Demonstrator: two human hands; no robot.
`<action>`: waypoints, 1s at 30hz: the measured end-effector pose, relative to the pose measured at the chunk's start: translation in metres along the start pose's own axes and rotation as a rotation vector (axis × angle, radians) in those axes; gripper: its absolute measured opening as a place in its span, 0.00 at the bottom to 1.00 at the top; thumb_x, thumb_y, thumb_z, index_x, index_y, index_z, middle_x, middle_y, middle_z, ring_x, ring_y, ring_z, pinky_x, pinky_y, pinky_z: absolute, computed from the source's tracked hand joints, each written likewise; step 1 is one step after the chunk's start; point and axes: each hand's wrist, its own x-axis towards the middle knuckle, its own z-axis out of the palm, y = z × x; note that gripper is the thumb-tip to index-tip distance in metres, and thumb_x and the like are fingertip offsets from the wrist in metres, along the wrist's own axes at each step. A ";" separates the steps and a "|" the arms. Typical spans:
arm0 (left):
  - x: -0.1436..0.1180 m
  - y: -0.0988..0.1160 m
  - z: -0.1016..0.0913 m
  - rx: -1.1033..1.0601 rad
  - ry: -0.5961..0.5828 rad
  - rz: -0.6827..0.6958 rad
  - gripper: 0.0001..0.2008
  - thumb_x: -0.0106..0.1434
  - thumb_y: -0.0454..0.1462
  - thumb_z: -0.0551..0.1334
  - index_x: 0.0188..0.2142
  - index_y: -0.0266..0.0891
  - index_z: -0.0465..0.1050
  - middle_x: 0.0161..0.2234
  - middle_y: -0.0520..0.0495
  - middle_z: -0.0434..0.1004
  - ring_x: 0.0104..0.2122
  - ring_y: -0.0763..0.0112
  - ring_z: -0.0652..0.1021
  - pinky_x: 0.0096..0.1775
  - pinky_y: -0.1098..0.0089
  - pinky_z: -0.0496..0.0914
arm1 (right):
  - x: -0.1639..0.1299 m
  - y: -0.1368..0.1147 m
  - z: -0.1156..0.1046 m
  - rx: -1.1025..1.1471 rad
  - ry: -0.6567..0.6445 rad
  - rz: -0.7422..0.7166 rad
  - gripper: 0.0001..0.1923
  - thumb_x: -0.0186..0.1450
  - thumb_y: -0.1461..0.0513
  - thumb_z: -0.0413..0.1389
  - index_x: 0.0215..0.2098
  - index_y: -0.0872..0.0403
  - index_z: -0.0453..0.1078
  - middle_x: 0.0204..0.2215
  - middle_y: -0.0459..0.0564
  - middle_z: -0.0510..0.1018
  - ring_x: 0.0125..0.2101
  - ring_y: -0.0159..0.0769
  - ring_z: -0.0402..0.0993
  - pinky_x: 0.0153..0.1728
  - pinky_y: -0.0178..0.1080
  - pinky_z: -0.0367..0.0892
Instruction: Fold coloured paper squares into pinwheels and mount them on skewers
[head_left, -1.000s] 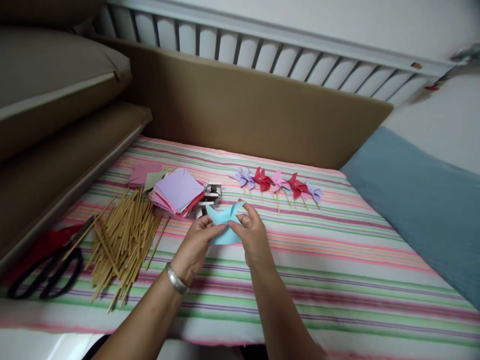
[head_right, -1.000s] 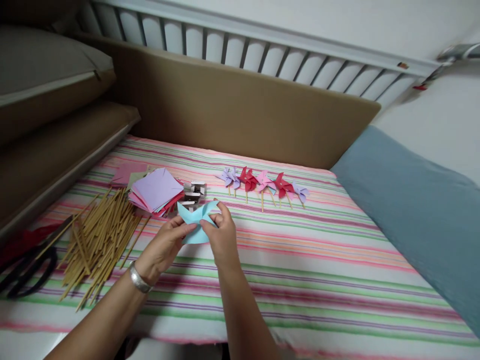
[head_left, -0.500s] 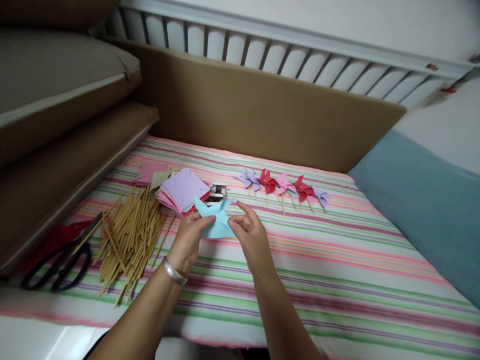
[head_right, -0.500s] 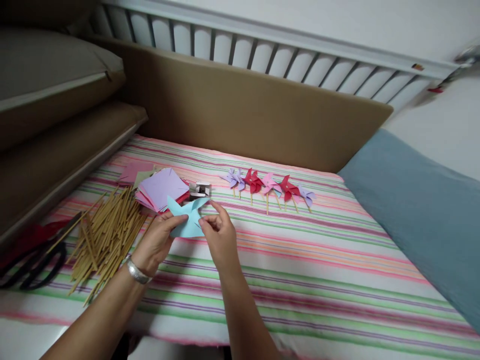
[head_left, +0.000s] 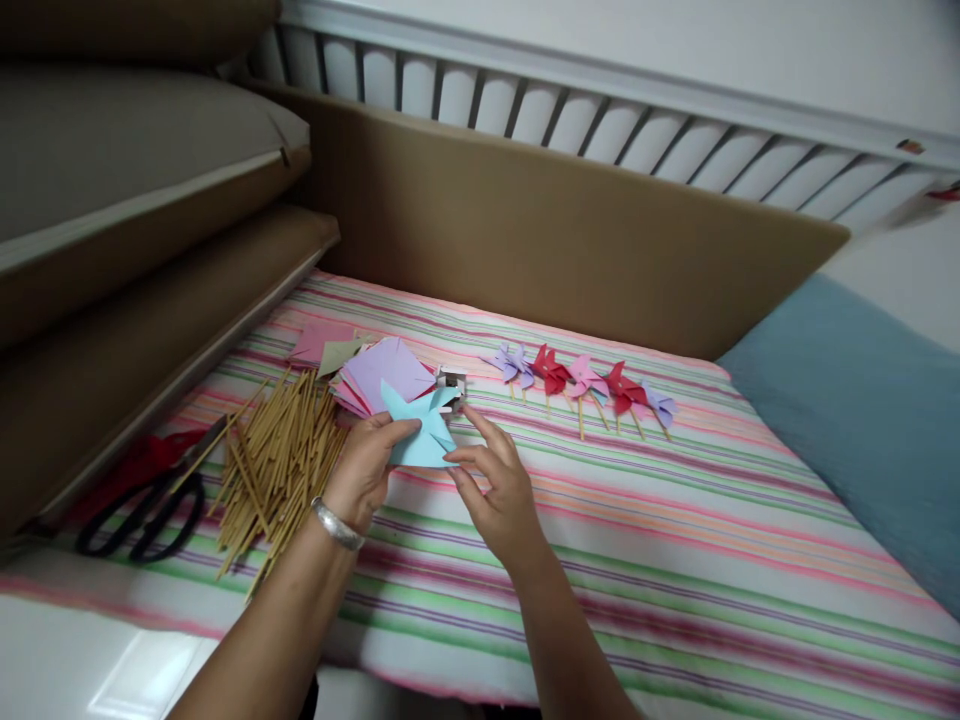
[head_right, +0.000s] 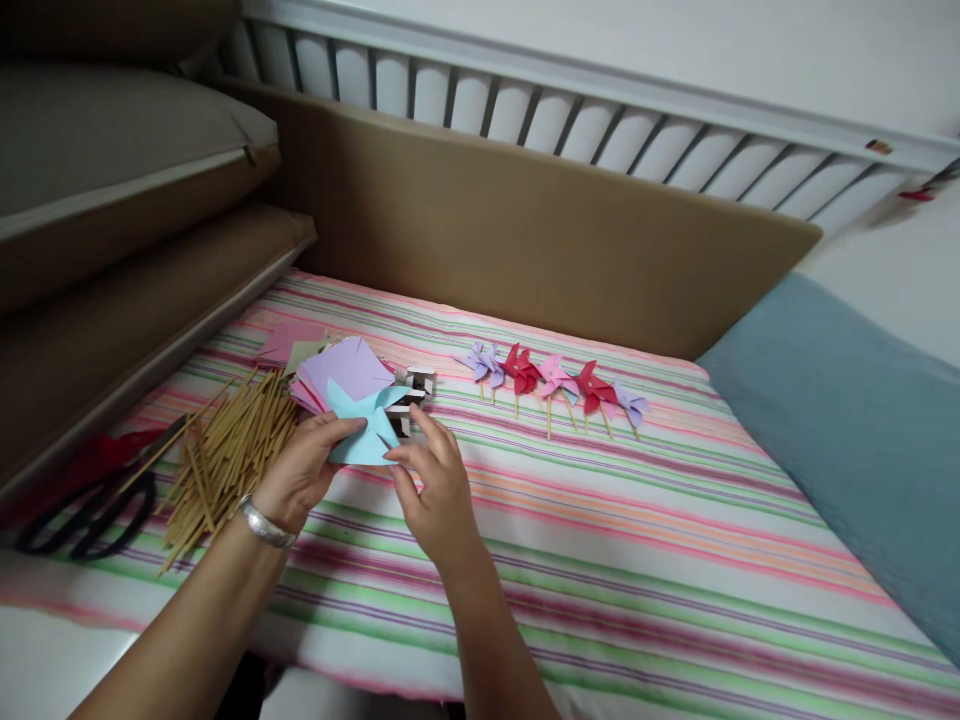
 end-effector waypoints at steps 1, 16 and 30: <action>0.000 -0.001 0.000 0.021 -0.005 -0.003 0.09 0.39 0.33 0.70 0.23 0.32 0.77 0.19 0.49 0.78 0.19 0.73 0.74 0.26 0.73 0.67 | 0.001 0.000 -0.001 0.008 0.013 0.003 0.08 0.62 0.66 0.53 0.35 0.48 0.72 0.58 0.51 0.63 0.57 0.44 0.60 0.54 0.51 0.58; -0.006 -0.022 0.013 0.160 -0.163 -0.006 0.08 0.41 0.35 0.71 0.24 0.33 0.78 0.21 0.48 0.77 0.20 0.75 0.71 0.25 0.75 0.64 | 0.002 0.006 0.002 0.112 0.141 0.269 0.03 0.58 0.62 0.57 0.27 0.51 0.74 0.60 0.52 0.61 0.62 0.45 0.49 0.58 0.53 0.50; -0.006 -0.023 0.012 0.137 -0.183 -0.036 0.08 0.41 0.35 0.71 0.24 0.34 0.79 0.21 0.48 0.77 0.20 0.74 0.72 0.26 0.74 0.63 | 0.003 0.002 0.004 0.019 0.177 0.271 0.03 0.59 0.63 0.56 0.28 0.51 0.72 0.58 0.54 0.64 0.61 0.46 0.52 0.57 0.56 0.49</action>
